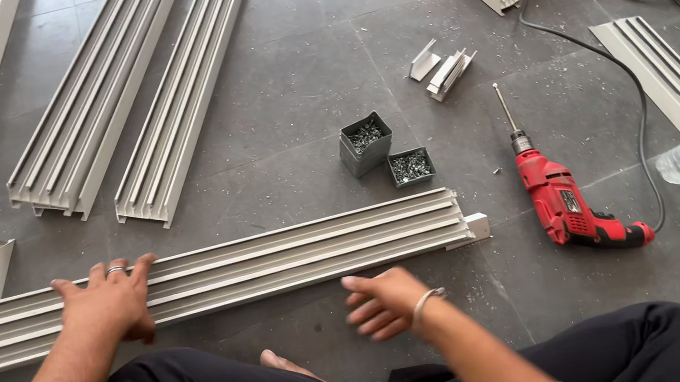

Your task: The person sits on the floor and assembles metal frame components by attaching small metal brackets to the ends of long aluminum profiles. Using a red corded drill, the person drives screws to secure the brackets, repeating the process for multiple profiles.

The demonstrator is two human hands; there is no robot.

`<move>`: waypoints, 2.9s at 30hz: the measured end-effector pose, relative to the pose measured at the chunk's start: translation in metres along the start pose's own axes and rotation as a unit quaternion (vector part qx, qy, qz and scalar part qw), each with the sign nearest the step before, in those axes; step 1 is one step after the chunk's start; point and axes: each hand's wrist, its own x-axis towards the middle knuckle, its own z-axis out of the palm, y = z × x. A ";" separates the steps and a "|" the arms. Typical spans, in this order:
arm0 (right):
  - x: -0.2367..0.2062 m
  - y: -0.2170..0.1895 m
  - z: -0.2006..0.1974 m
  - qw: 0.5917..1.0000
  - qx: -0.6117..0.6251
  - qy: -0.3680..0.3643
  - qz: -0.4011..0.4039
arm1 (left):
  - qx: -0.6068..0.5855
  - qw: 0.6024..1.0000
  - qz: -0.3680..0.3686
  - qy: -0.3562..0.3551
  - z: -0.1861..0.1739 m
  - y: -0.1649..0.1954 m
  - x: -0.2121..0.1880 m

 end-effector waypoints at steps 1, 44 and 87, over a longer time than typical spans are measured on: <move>0.002 0.001 -0.027 0.997 -0.036 0.064 -0.037 | 0.001 1.000 0.005 -0.019 -0.013 0.010 -0.003; 0.056 0.041 -0.237 0.846 -0.427 0.287 -0.140 | -0.102 0.975 0.143 0.133 -0.044 0.088 -0.033; 0.129 -0.121 -0.283 0.747 -0.369 0.446 -0.327 | -0.364 0.885 0.142 0.255 -0.112 0.246 0.019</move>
